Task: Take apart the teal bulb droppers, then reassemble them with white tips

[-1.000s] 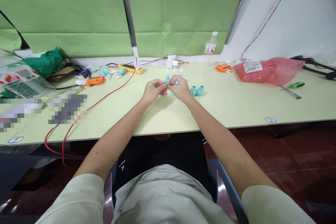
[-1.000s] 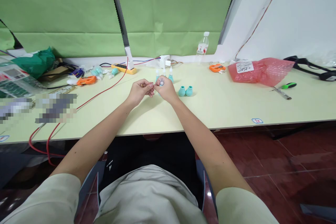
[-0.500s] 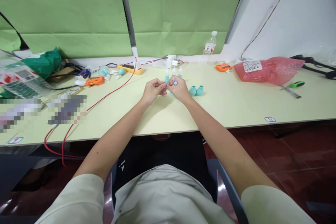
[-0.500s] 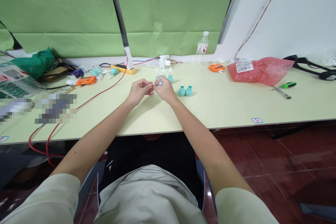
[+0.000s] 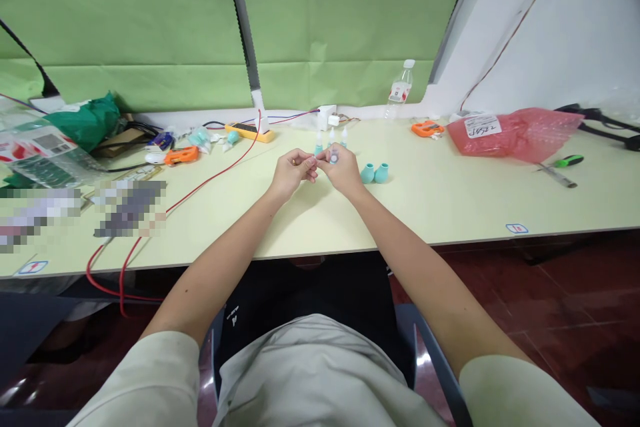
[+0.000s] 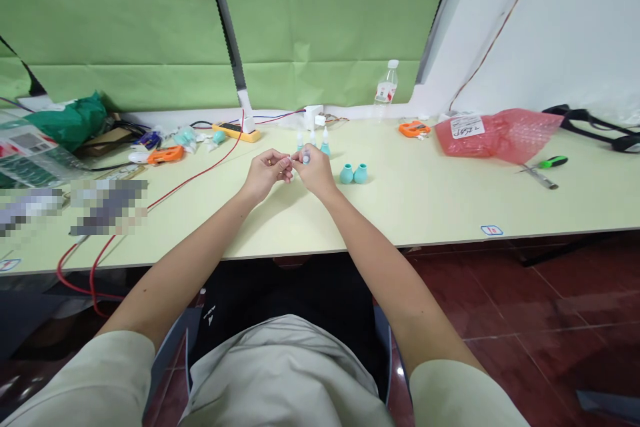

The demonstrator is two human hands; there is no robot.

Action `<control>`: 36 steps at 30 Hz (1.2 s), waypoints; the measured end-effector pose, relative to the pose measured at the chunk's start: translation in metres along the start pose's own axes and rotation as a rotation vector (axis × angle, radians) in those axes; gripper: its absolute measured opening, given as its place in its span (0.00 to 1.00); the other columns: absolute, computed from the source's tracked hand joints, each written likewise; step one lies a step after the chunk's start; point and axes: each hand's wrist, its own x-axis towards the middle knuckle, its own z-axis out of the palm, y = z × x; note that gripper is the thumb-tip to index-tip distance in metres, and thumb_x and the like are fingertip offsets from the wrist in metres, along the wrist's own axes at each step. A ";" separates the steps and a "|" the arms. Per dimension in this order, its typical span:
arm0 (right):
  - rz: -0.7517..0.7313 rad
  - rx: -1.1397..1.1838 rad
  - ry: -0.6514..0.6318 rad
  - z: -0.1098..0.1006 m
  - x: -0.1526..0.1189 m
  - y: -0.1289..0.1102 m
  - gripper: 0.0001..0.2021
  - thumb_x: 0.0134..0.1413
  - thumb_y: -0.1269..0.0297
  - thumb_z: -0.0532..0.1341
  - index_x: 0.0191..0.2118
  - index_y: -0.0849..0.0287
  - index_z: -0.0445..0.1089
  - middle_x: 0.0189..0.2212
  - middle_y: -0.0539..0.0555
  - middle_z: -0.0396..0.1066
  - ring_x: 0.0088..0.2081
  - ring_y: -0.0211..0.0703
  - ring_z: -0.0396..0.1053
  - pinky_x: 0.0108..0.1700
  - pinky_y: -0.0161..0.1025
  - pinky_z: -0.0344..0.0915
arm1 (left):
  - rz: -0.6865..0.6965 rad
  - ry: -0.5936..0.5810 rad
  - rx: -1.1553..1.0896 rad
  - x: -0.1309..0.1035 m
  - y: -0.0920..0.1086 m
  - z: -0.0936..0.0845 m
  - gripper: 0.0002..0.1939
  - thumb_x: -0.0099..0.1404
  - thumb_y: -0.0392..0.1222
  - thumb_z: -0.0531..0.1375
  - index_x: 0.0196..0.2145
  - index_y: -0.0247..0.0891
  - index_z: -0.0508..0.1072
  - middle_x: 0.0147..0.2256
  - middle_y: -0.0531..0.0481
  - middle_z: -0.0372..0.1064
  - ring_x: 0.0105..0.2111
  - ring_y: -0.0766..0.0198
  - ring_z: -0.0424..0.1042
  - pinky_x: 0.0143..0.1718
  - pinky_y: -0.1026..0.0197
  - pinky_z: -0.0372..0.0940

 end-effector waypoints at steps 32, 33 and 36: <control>-0.037 -0.004 -0.095 -0.013 0.006 -0.010 0.11 0.44 0.65 0.65 0.27 0.53 0.59 0.32 0.50 0.73 0.36 0.44 0.69 0.43 0.42 0.66 | 0.048 -0.033 0.082 0.001 -0.006 0.003 0.22 0.59 0.54 0.75 0.36 0.35 0.71 0.26 0.54 0.72 0.23 0.66 0.75 0.24 0.62 0.73; -0.055 -0.012 -0.098 -0.013 0.006 -0.009 0.11 0.44 0.64 0.65 0.27 0.53 0.60 0.32 0.50 0.74 0.36 0.44 0.70 0.43 0.42 0.66 | 0.048 -0.032 0.086 0.001 -0.005 0.003 0.22 0.59 0.53 0.75 0.36 0.35 0.71 0.26 0.54 0.72 0.23 0.66 0.75 0.24 0.62 0.73; -0.080 -0.023 -0.102 -0.014 0.005 -0.008 0.11 0.45 0.64 0.65 0.27 0.53 0.60 0.33 0.51 0.75 0.36 0.45 0.71 0.43 0.43 0.66 | 0.036 -0.023 0.101 0.001 -0.005 0.003 0.22 0.60 0.53 0.74 0.36 0.35 0.71 0.26 0.54 0.72 0.23 0.67 0.75 0.25 0.62 0.74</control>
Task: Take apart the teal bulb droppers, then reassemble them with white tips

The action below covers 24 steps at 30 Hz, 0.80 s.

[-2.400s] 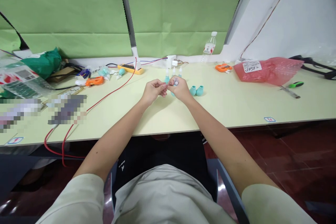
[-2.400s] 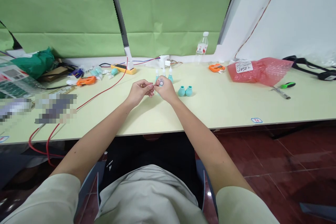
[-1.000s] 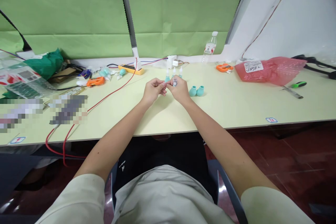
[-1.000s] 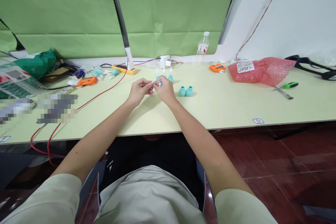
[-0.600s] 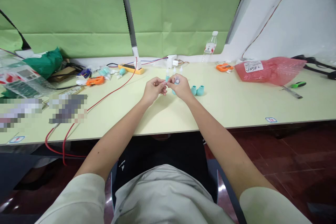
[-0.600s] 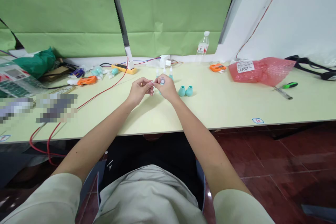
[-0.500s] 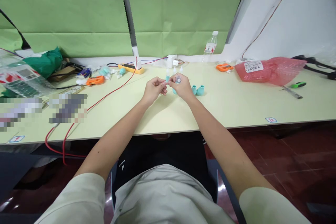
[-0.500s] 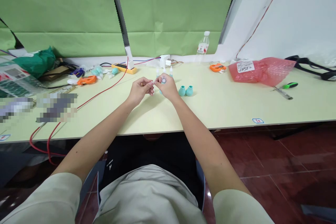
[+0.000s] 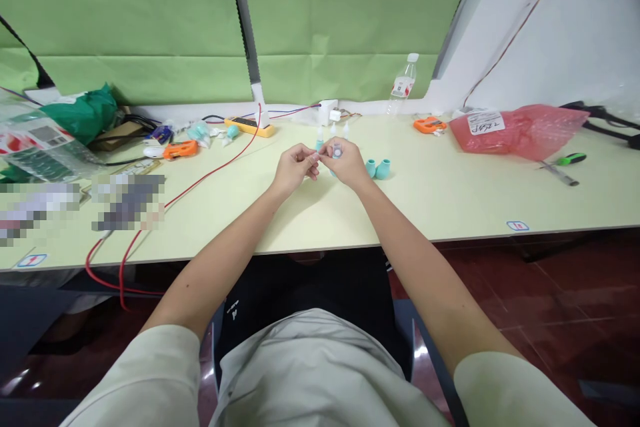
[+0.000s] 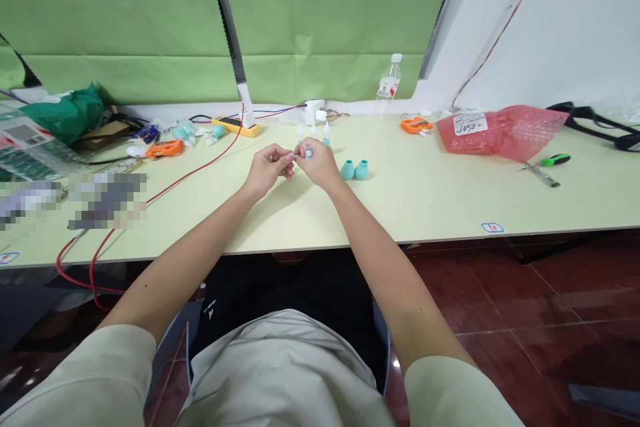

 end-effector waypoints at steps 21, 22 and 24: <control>0.107 -0.413 0.008 -0.040 0.009 0.007 0.10 0.49 0.71 0.62 0.27 0.53 0.59 0.29 0.51 0.72 0.33 0.44 0.67 0.41 0.41 0.64 | 0.086 -0.085 0.366 -0.007 0.007 -0.004 0.13 0.64 0.49 0.68 0.34 0.37 0.73 0.24 0.54 0.70 0.23 0.68 0.70 0.25 0.64 0.65; 0.122 -0.515 -0.030 -0.043 0.010 0.009 0.09 0.49 0.73 0.61 0.26 0.53 0.60 0.28 0.51 0.71 0.33 0.44 0.66 0.41 0.41 0.63 | 0.118 -0.143 0.499 -0.010 0.009 -0.005 0.11 0.64 0.47 0.67 0.33 0.37 0.75 0.25 0.54 0.70 0.24 0.68 0.69 0.27 0.64 0.64; 0.151 -0.685 -0.131 -0.046 0.009 0.014 0.09 0.50 0.76 0.61 0.27 0.54 0.63 0.29 0.53 0.71 0.34 0.46 0.66 0.41 0.41 0.63 | 0.163 -0.269 0.714 -0.014 0.013 -0.006 0.07 0.63 0.44 0.66 0.33 0.37 0.77 0.27 0.52 0.72 0.27 0.66 0.70 0.31 0.62 0.64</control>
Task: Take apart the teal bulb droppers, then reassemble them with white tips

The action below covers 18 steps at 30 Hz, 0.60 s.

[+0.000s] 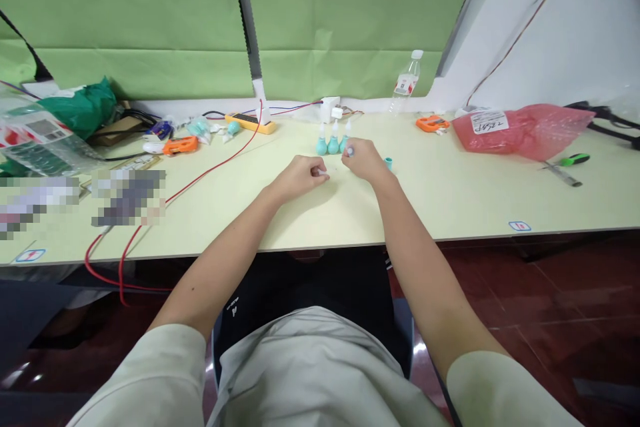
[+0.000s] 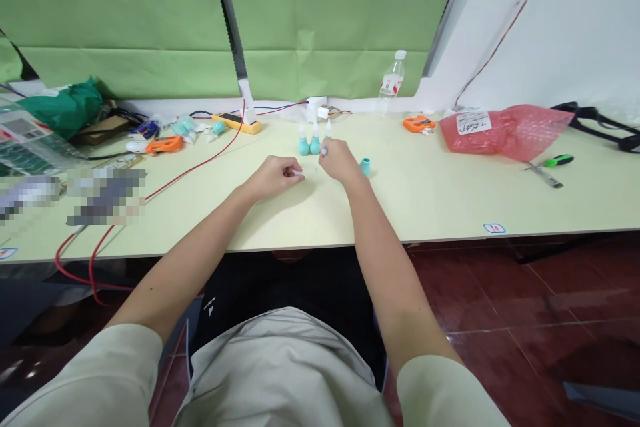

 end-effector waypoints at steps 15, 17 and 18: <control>0.102 -0.248 -0.221 0.024 0.007 0.006 0.08 0.56 0.79 0.61 0.36 0.57 0.71 0.39 0.64 0.76 0.40 0.58 0.74 0.42 0.46 0.68 | -0.003 -0.272 0.176 -0.004 0.002 0.001 0.07 0.61 0.37 0.61 0.32 0.38 0.81 0.31 0.47 0.76 0.29 0.62 0.69 0.32 0.59 0.62; 0.102 -0.253 -0.211 0.025 0.007 0.008 0.08 0.56 0.78 0.61 0.36 0.57 0.71 0.40 0.64 0.77 0.40 0.57 0.74 0.41 0.46 0.68 | -0.007 -0.274 0.185 -0.004 0.002 0.001 0.08 0.62 0.37 0.61 0.32 0.38 0.81 0.31 0.47 0.76 0.29 0.62 0.69 0.32 0.59 0.62; 0.105 -0.249 -0.209 0.025 0.007 0.010 0.08 0.56 0.78 0.61 0.37 0.57 0.72 0.41 0.64 0.77 0.40 0.57 0.74 0.41 0.45 0.68 | -0.010 -0.275 0.186 -0.004 0.002 0.001 0.08 0.62 0.38 0.61 0.33 0.38 0.82 0.31 0.46 0.76 0.29 0.62 0.69 0.31 0.59 0.61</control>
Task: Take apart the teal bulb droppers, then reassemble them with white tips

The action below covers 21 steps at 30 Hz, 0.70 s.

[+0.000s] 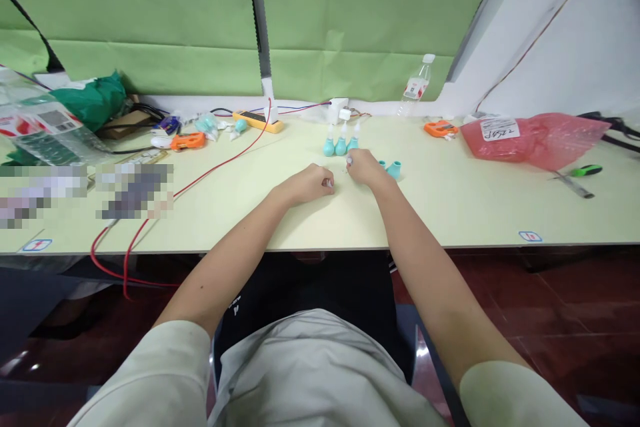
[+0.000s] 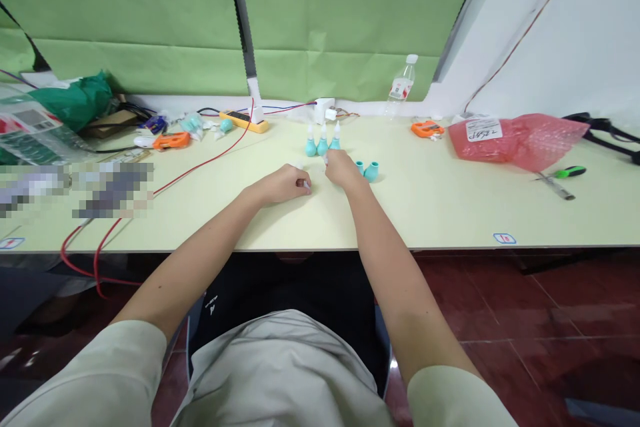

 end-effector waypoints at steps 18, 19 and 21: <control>-0.042 0.039 0.019 0.013 0.007 0.011 0.08 0.55 0.76 0.63 0.40 0.58 0.74 0.42 0.62 0.78 0.43 0.55 0.75 0.48 0.46 0.70 | 0.009 0.044 -0.088 0.004 -0.007 0.004 0.05 0.58 0.35 0.64 0.31 0.39 0.82 0.29 0.49 0.75 0.27 0.63 0.68 0.31 0.59 0.62; -0.039 0.042 0.014 0.013 0.007 0.011 0.08 0.55 0.76 0.63 0.40 0.58 0.74 0.42 0.62 0.78 0.43 0.55 0.75 0.47 0.46 0.70 | 0.010 0.042 -0.081 0.004 -0.007 0.004 0.05 0.59 0.35 0.64 0.31 0.39 0.82 0.29 0.49 0.75 0.27 0.63 0.69 0.31 0.59 0.62; -0.038 0.050 0.012 0.013 0.007 0.011 0.08 0.55 0.75 0.64 0.39 0.57 0.73 0.42 0.62 0.78 0.43 0.55 0.75 0.47 0.46 0.70 | 0.010 0.038 -0.071 0.004 -0.007 0.004 0.06 0.59 0.35 0.64 0.31 0.39 0.82 0.28 0.49 0.75 0.27 0.62 0.69 0.31 0.59 0.62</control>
